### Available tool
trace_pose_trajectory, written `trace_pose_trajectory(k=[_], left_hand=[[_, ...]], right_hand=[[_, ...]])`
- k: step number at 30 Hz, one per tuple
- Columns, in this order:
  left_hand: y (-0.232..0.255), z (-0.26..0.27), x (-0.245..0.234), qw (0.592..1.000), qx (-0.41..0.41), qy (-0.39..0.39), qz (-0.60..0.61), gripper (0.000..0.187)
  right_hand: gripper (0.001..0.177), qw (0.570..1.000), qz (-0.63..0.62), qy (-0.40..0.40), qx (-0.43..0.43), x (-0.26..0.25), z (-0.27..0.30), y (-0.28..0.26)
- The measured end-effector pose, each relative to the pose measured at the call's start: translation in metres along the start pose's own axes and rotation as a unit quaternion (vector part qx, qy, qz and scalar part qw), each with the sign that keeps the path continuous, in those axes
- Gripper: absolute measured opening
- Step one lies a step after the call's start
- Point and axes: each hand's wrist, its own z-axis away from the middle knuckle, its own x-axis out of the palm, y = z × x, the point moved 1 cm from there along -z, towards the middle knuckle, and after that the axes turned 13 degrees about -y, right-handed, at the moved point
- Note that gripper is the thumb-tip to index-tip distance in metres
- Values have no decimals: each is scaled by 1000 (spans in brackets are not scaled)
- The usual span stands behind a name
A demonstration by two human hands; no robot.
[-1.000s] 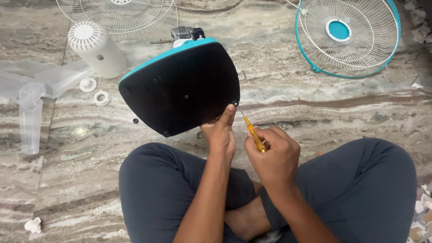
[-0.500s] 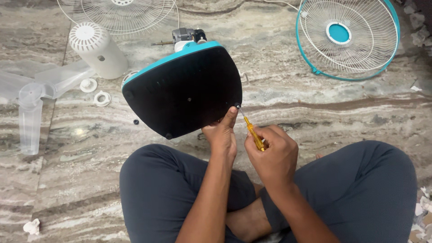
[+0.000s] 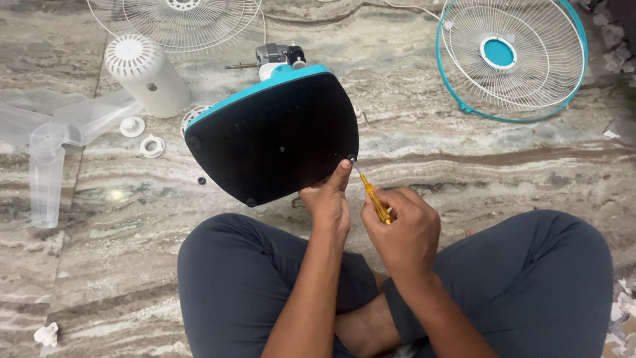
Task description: The person uses a screwdriver to tighten screws on the base of a disassembled electric fan. They work on multiple screw holes on the underside of the fan base, securing the casing while other fan parts lie nearby on the floor.
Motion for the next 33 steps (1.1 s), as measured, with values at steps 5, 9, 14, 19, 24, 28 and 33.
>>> trace_pose_trajectory(k=[5,9,14,19,24,28,33], left_hand=[[0,0,0,1000,6,-3,-3,68],[-2,0,-2,1000,-3,-1,-6,68],[-3,-2,-2,1000,2,-3,-1,67],[-4,-2,-3,1000,14,-4,-4,68],[-6,-3,-5,1000,15,-4,-4,69],[-5,0,-5,1000,6,1,1,73],[-8,-2,-5,1000,15,-8,-6,74]], right_hand=[[13,999,45,-2,-28,-3,-1,-4],[12,998,54,-15,-24,-2,-3,-7],[25,991,53,-94,77,6,-9,-5],[19,995,20,-71,71,7,-11,-9],[11,997,22,-67,19,0,-14,-8],[7,997,24,-76,6,-4,-20,-7],[12,993,5,-103,58,-11,-26,-14]])
